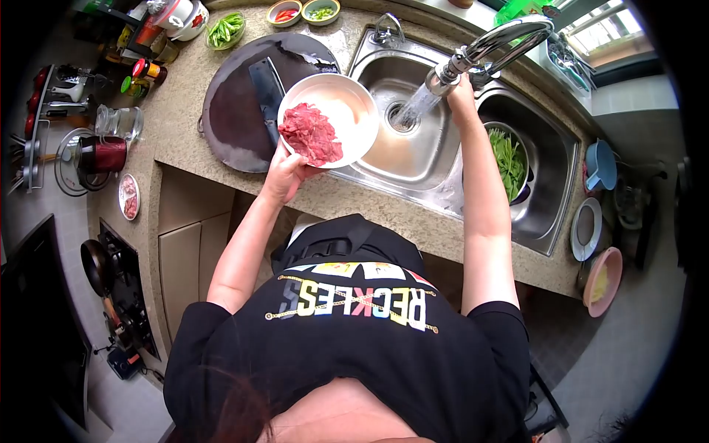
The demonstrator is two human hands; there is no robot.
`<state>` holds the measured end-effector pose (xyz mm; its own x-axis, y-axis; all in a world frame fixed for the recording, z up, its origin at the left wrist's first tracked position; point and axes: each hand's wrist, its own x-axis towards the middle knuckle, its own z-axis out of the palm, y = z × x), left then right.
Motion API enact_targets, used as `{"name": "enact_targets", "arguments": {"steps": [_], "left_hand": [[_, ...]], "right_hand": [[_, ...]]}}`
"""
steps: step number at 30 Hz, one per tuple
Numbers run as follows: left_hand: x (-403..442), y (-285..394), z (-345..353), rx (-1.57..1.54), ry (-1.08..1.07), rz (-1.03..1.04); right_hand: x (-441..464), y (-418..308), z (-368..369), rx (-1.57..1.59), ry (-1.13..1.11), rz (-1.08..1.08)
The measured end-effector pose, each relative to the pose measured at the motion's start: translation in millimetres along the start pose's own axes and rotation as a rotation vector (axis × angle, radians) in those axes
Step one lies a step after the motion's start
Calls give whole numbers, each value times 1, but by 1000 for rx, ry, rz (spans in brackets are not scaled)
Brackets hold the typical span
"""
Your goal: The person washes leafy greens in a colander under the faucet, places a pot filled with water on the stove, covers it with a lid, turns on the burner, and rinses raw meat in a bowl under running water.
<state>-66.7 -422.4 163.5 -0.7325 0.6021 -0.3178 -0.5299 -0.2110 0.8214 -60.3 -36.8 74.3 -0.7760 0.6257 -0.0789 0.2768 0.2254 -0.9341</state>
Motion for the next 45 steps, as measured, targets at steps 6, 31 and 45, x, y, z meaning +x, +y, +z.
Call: {"name": "enact_targets", "arguments": {"steps": [6,31,45], "left_hand": [[-4,7,-1,9,20,17],[-8,0,-16,2,77,31],[-6,-1,-14,24,75,20]], "right_hand": [[-50,-32,42,843,212,232],[1,51,72,771,-428,862],[-6,56,48,64,-726,553]]}}
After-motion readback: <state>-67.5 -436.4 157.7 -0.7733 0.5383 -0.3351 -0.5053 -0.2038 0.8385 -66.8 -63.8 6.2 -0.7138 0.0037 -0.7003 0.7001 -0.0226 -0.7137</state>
